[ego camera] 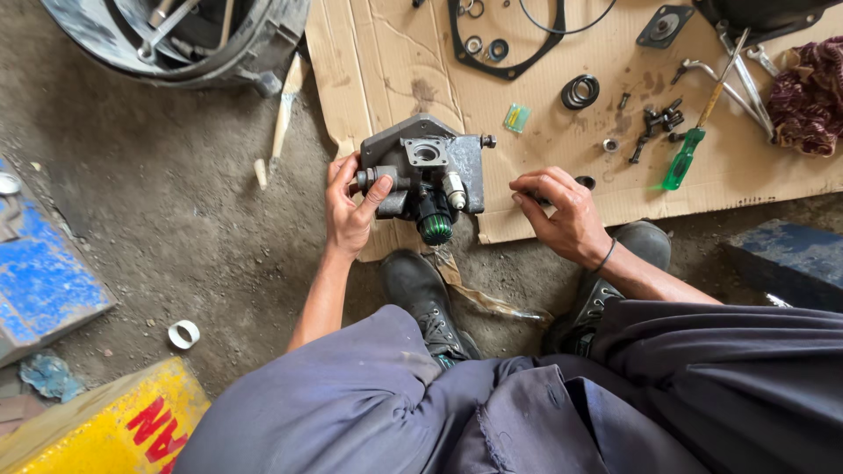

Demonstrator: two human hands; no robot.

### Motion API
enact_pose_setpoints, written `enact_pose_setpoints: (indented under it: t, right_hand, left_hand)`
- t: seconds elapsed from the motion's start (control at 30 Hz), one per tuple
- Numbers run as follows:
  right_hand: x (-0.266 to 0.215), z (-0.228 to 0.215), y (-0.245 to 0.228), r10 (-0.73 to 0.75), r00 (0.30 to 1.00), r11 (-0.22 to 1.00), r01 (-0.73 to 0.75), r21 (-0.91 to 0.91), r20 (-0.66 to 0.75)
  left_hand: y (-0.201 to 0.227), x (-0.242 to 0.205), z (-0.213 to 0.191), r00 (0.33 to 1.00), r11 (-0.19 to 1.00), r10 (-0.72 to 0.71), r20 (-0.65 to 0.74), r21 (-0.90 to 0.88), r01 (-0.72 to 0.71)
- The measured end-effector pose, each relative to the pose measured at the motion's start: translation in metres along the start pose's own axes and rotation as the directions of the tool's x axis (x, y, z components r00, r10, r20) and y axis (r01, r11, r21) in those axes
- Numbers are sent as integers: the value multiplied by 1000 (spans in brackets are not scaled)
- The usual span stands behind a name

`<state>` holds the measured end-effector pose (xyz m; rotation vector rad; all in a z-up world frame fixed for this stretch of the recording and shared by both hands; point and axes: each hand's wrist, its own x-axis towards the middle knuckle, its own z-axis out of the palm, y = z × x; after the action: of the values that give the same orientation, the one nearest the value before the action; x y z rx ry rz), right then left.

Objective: The person sits on the floor and assembles a mechanical component, likely a pump or motor housing. They insert a green gear into the housing, secure it with a nut, and then attach a metal plate with a seal to the side of the assembly.

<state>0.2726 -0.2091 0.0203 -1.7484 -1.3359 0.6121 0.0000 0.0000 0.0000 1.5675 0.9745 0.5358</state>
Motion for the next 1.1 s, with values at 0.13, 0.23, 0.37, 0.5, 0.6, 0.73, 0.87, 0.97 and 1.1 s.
enact_pose_setpoints:
  t: [0.13, 0.23, 0.37, 0.5, 0.6, 0.73, 0.87, 0.97, 1.1]
  right_hand:
    - [1, -1, -7, -6, 1000, 999, 5, 43, 11]
    - [2, -1, -9, -26, 1000, 999, 25, 27, 14]
    - [1, 0, -7, -26, 999, 999, 25, 35, 20]
    - [-1, 2, -4, -32, 999, 999, 31, 32, 30]
    - [-1, 2, -2, -45, 998, 999, 45, 7, 33]
    - [-1, 3, -2, -62, 997, 998, 63, -8, 40]
    - [-3, 3, -1, -73, 996, 997, 74, -18, 47]
    - [-2, 2, -2, -70, 996, 997, 71, -13, 49]
    - [1, 1, -5, -89, 995, 996, 90, -14, 39]
  left_hand:
    - [4, -11, 2, 997, 996, 78, 2, -32, -78]
    - [6, -18, 3, 994, 993, 105, -5, -47, -105]
    - [9, -26, 5, 994, 993, 113, -10, -38, -113]
    - [12, -31, 4, 993, 992, 122, 3, -22, -121]
    - [13, -34, 4, 992, 992, 128, -3, 7, -128]
    - [16, -39, 4, 990, 990, 140, 4, 1, -140]
    - [18, -46, 3, 990, 989, 139, 8, 44, -139]
    - [20, -49, 4, 991, 990, 135, 7, 52, -135]
    - [21, -50, 5, 988, 985, 151, -8, 81, -150]
